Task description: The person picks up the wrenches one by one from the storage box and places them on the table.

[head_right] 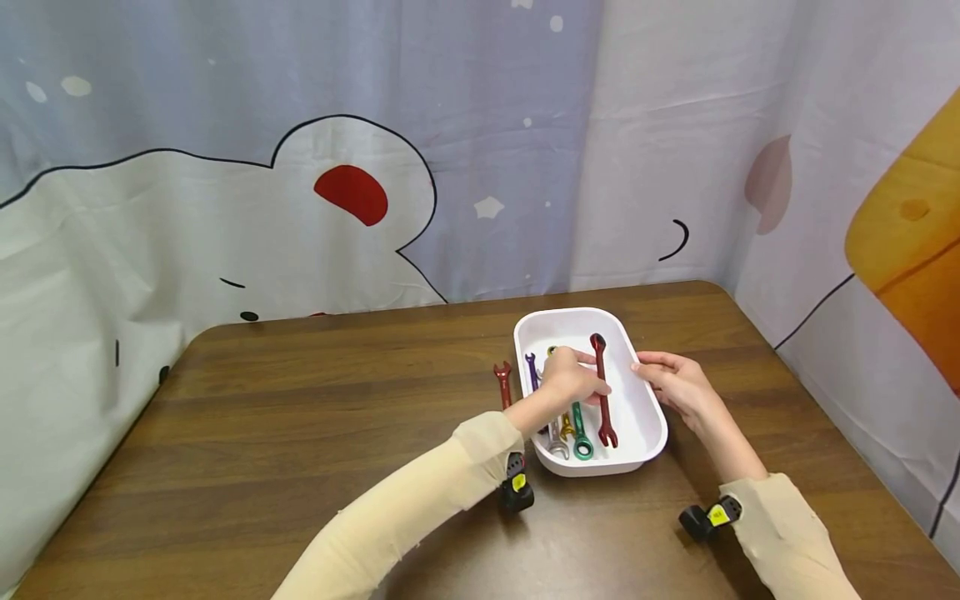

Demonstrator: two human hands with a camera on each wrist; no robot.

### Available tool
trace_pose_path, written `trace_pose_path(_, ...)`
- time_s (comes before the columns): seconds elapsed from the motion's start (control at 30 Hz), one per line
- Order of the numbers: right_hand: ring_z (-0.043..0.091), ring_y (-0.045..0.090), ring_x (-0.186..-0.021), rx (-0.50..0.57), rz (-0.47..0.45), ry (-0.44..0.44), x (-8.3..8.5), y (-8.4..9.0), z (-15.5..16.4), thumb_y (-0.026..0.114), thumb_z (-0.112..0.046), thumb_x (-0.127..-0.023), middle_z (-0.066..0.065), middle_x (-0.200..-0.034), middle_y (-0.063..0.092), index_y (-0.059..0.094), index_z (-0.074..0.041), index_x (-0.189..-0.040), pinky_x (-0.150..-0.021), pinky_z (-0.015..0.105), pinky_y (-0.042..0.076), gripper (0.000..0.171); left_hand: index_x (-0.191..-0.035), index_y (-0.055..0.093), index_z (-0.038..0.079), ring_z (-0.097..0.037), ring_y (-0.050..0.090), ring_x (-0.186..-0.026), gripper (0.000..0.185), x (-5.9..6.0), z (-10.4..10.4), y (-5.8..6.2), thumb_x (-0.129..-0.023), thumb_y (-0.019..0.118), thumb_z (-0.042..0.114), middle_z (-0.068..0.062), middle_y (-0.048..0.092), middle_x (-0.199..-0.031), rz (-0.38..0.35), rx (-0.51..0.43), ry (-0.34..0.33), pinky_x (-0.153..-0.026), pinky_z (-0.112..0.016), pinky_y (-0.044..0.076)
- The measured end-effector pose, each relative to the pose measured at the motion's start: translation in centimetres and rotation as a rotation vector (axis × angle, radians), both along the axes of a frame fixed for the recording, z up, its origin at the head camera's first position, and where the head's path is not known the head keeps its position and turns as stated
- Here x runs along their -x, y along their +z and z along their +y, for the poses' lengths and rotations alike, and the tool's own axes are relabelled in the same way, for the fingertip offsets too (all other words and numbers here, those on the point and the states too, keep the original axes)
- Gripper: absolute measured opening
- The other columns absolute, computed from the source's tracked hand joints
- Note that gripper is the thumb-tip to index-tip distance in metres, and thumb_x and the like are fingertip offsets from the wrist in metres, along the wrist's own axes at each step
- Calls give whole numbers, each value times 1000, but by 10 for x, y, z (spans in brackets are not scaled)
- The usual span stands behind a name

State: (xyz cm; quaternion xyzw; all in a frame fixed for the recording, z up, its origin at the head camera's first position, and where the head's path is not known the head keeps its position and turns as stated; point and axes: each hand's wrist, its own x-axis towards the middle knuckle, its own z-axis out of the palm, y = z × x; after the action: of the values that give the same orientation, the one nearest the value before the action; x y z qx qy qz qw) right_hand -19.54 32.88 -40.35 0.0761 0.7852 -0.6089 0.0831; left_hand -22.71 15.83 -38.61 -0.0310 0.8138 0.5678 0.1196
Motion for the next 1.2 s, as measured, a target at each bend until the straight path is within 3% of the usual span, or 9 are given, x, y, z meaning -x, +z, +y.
trace_pose_path(0.37, -3, 62, -81, -27, -2, -3, 0, -1, 1, 61, -27, -94, -21, -86, 62, 40, 9, -137, -70, 19, 58, 60, -93, 70, 0, -32, 70, -60, 34, -4, -7, 3, -63, 81, -12, -11, 69, -65, 3, -92, -7, -57, -37, 61)
trace_pose_path(0.6, -4, 62, -81, -44, -3, 0, 0, 0, 0, 59, -28, -95, -20, -87, 61, 35, 11, -140, -71, 19, 58, 65, -98, 70, 0, -31, 71, -61, 35, -6, -11, 8, -65, 80, -11, -11, 71, -70, 2, -129, -21, -45, -25, 57)
trace_pose_path(0.9, -3, 62, -82, -40, -2, 0, 0, 0, -1, 59, -27, -95, -20, -86, 62, 35, 12, -140, -71, 19, 58, 64, -93, 70, -1, -33, 71, -65, 33, -7, -16, 9, -64, 80, -14, -12, 71, -69, -51, -194, 17, -46, -26, 57)
trace_pose_path(1.2, -3, 62, -81, -40, -2, 2, 1, 0, -2, 59, -28, -95, -21, -86, 62, 34, 12, -140, -71, 19, 59, 65, -93, 69, -3, -34, 72, -72, 31, -8, -22, 9, -66, 78, -15, -16, 72, -74, -81, -287, 3, -52, -30, 60)
